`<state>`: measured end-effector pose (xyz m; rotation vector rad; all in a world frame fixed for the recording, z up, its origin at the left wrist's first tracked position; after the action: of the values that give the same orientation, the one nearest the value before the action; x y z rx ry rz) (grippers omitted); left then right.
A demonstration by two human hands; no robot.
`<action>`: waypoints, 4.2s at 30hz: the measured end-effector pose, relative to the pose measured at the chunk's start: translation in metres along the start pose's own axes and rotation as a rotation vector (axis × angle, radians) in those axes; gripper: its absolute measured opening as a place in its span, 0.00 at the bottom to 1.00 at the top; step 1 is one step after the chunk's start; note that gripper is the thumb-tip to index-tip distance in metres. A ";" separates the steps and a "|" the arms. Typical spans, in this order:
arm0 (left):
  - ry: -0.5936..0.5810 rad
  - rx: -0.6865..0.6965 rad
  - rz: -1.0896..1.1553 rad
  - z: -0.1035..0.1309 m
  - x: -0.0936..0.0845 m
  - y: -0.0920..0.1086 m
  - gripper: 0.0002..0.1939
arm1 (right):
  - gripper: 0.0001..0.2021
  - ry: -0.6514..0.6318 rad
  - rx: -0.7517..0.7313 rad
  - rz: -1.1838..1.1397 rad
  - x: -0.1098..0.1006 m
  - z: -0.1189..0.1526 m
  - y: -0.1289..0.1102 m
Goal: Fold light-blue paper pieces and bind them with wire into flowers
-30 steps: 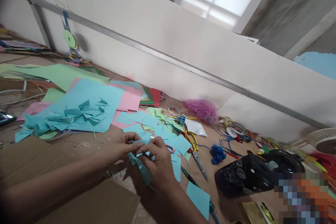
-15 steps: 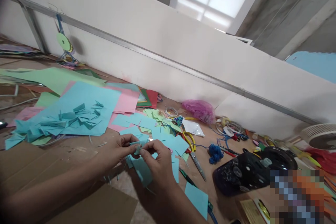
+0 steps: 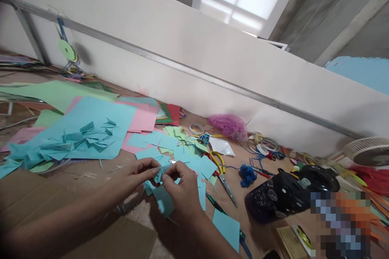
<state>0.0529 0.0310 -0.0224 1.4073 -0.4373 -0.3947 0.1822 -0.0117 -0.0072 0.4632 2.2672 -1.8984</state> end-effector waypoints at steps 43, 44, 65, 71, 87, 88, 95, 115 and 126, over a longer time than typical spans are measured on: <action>0.126 0.002 0.120 -0.003 -0.010 -0.006 0.13 | 0.11 -0.063 0.101 -0.376 0.006 -0.009 0.023; 0.131 0.003 0.110 -0.003 -0.010 -0.006 0.13 | 0.11 -0.054 0.107 -0.373 0.006 -0.009 0.022; 0.158 -0.080 0.064 -0.006 -0.017 -0.007 0.14 | 0.15 -0.086 0.164 -0.464 0.007 -0.011 0.021; 0.140 -0.139 0.120 -0.004 -0.013 -0.009 0.15 | 0.14 -0.056 0.151 -0.429 0.006 -0.009 0.023; 0.119 -0.195 0.343 0.005 0.006 -0.018 0.16 | 0.05 0.075 0.062 -0.279 0.000 0.000 0.027; 0.126 -0.190 0.334 0.006 0.008 -0.017 0.16 | 0.05 0.089 0.062 -0.297 -0.001 0.001 0.028; 0.110 -0.157 0.327 0.005 0.012 -0.016 0.15 | 0.08 0.124 0.079 -0.413 -0.002 -0.001 0.025; 0.095 -0.008 0.100 -0.002 -0.006 -0.007 0.11 | 0.12 -0.020 0.114 -0.328 -0.009 -0.014 0.017; 0.031 0.026 -0.017 -0.002 -0.003 -0.007 0.13 | 0.13 -0.026 0.146 -0.407 -0.008 -0.014 0.020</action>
<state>0.0511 0.0340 -0.0297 1.4411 -0.4066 -0.3812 0.1975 0.0042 -0.0212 -0.0156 2.3538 -2.2481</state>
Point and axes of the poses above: each hand's wrist, its own z-axis away from the middle knuckle, its own x-axis out of the palm, y = z × x, the point moved 6 cm from there along -z, towards the middle knuckle, and after that the axes turned 2 degrees about -x, right-handed, at the moved point
